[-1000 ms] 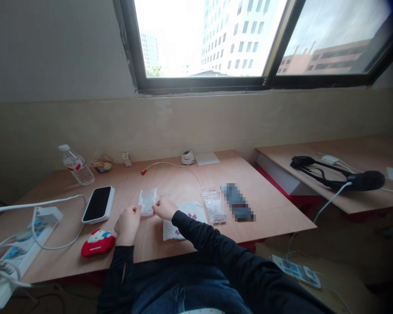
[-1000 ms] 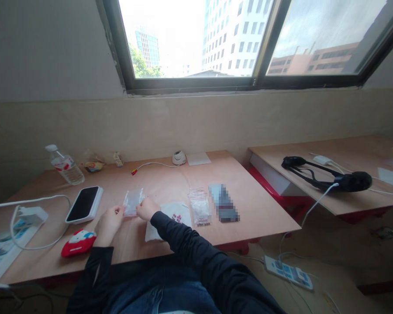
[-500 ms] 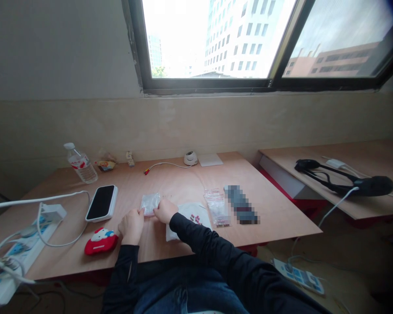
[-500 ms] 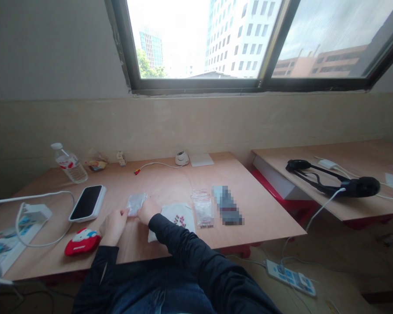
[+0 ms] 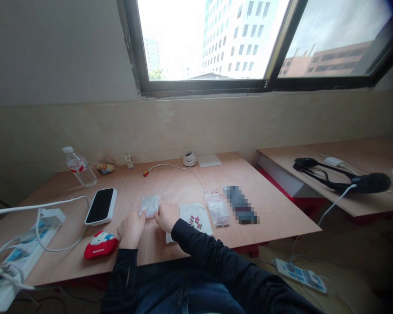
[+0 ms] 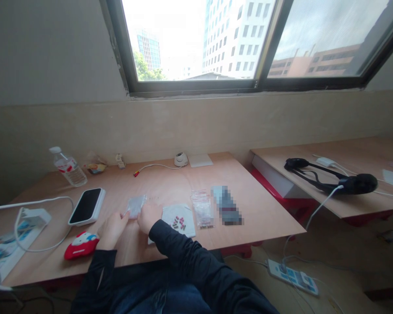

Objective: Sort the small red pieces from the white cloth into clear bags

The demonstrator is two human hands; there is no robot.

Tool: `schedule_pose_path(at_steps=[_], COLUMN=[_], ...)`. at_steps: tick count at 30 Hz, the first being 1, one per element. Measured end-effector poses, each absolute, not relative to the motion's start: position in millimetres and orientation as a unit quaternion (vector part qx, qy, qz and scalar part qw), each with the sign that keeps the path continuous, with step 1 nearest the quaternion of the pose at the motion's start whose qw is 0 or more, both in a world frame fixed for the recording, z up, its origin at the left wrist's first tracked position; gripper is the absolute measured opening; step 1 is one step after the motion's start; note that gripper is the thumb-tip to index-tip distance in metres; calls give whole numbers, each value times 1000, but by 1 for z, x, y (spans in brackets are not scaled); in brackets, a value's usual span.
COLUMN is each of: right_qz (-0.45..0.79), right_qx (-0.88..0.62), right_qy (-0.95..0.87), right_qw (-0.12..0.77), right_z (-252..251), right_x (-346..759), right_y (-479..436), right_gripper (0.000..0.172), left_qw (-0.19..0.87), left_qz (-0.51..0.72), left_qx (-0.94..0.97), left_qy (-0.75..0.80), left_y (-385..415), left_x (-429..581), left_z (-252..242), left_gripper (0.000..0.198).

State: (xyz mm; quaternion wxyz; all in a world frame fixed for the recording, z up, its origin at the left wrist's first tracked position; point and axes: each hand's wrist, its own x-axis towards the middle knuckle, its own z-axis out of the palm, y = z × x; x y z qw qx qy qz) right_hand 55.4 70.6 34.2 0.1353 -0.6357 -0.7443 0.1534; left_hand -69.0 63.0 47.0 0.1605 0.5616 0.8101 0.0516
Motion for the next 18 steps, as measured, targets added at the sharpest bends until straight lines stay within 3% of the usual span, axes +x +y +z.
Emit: schedule_pose_path(at_steps=[6,11,18], right_qz=[166,125,112], right_qx=[-708,-771,-783], right_qy=[-666,-607,-604], right_qw=[168,150,98], right_z=[31,26,15], right_x=[106,184,241], right_y=[77,85,88], right_gripper=[24,34,29], left_qw=[103,92,201], left_qz=[53,73,163], left_qx=[559,592,687], left_qy=[821,798,679], left_y=[57,48,34], left_x=[-72,-62,-13], left_z=[50,54,37], left_gripper=[51,47,30])
